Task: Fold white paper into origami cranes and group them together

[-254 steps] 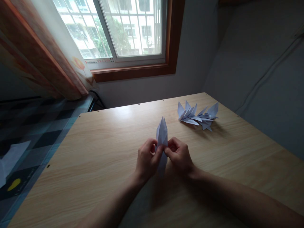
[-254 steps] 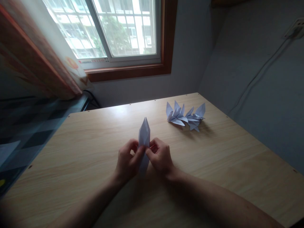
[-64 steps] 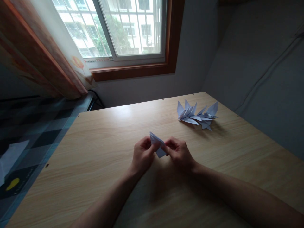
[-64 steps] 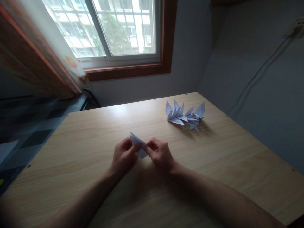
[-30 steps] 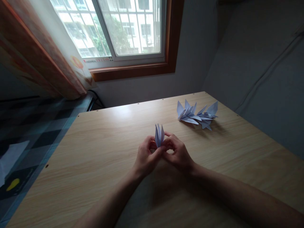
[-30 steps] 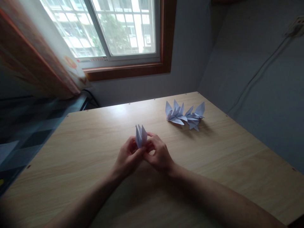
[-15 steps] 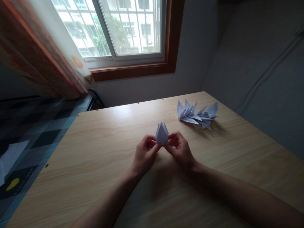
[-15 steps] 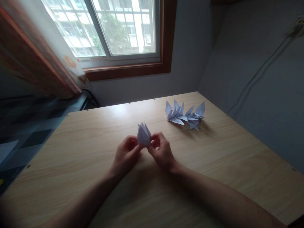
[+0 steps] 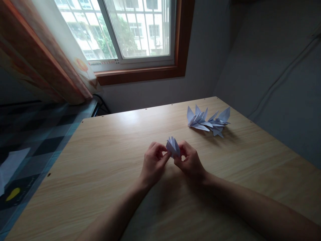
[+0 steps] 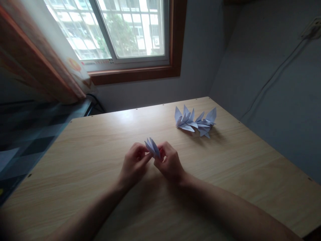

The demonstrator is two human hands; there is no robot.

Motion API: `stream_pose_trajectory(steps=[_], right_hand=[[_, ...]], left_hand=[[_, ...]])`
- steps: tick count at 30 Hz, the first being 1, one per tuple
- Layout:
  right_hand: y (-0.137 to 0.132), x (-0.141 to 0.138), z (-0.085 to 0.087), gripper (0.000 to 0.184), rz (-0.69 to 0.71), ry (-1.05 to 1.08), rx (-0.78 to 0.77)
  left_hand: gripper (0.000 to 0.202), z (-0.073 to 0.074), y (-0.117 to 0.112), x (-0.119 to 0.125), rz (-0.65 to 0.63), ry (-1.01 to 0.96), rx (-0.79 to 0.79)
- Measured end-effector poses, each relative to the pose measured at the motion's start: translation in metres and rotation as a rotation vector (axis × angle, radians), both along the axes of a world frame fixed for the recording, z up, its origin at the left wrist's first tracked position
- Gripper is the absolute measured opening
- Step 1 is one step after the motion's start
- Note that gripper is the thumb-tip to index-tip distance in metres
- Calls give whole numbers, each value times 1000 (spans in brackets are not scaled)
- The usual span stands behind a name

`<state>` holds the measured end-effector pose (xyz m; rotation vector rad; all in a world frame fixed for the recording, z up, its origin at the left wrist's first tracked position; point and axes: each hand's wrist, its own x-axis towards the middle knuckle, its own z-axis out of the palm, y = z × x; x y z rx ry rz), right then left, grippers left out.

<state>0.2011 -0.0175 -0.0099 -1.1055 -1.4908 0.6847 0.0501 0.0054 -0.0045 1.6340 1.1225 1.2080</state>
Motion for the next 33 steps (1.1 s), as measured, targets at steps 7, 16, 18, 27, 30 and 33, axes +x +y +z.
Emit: stream_pose_trajectory(steps=[7,16,18,27,30,33], right_hand=[[-5,-2,-2,19,-30,-222,82],[-7,0,-2,24,83,-221,110],[-7,1,0,23,119,-182,102],[-5,4,1,38,179,-68,97],[-5,4,1,38,148,-57,67],[-5,3,1,34,123,-103,75]], left_hand=[[17,8,-6,1,-148,-106,-89],[33,3,-4,-4,-317,-284,-177],[34,2,-3,-5,-349,-303,-183],[39,-3,-1,-9,-317,-189,-60],[37,1,-4,-7,-277,-116,-11],[32,4,-8,-6,-239,-46,10]])
